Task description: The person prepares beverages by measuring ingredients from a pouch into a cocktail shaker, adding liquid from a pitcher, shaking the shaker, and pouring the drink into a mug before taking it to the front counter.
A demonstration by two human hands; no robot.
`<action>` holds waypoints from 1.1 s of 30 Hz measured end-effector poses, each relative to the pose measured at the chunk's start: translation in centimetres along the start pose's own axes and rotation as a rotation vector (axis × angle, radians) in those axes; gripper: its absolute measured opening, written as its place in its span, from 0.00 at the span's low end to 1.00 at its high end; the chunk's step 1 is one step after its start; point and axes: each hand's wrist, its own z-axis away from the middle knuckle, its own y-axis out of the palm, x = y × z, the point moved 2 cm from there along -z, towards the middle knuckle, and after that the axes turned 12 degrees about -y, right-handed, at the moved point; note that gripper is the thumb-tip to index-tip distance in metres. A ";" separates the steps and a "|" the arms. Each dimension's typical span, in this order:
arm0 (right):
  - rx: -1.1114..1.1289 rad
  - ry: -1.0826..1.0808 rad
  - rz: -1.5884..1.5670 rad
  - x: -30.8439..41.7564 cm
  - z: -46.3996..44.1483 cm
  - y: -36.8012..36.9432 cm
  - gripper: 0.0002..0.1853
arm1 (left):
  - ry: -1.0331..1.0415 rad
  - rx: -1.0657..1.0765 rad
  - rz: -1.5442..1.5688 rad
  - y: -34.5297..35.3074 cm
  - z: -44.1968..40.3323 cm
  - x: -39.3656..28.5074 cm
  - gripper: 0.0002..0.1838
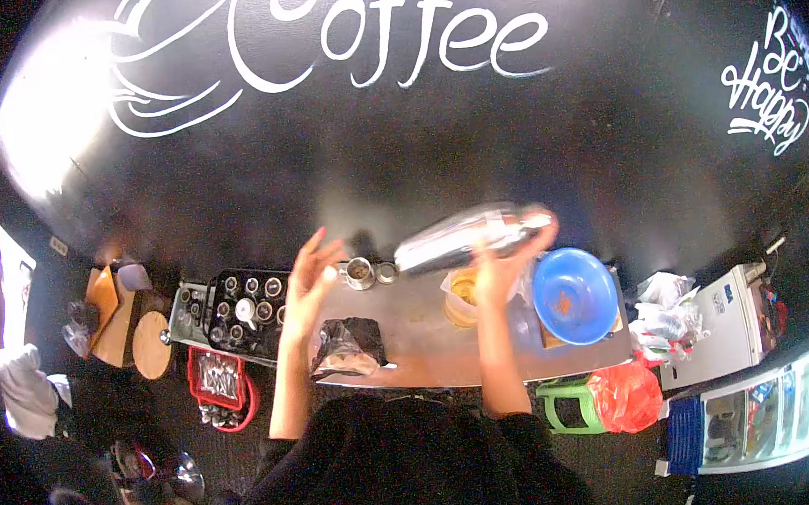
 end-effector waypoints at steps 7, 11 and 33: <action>-0.025 0.091 -0.192 -4.1 -1.7 -1.4 0.50 | -0.206 -0.312 0.254 -2.9 -0.3 2.1 0.23; -0.422 0.252 -0.469 -2.6 -5.2 -1.8 0.49 | -0.177 -0.354 0.322 -4.0 -0.2 1.6 0.24; -0.374 0.039 -0.576 -1.6 -6.4 0.7 0.56 | -0.546 0.070 0.556 2.3 -1.7 5.5 0.29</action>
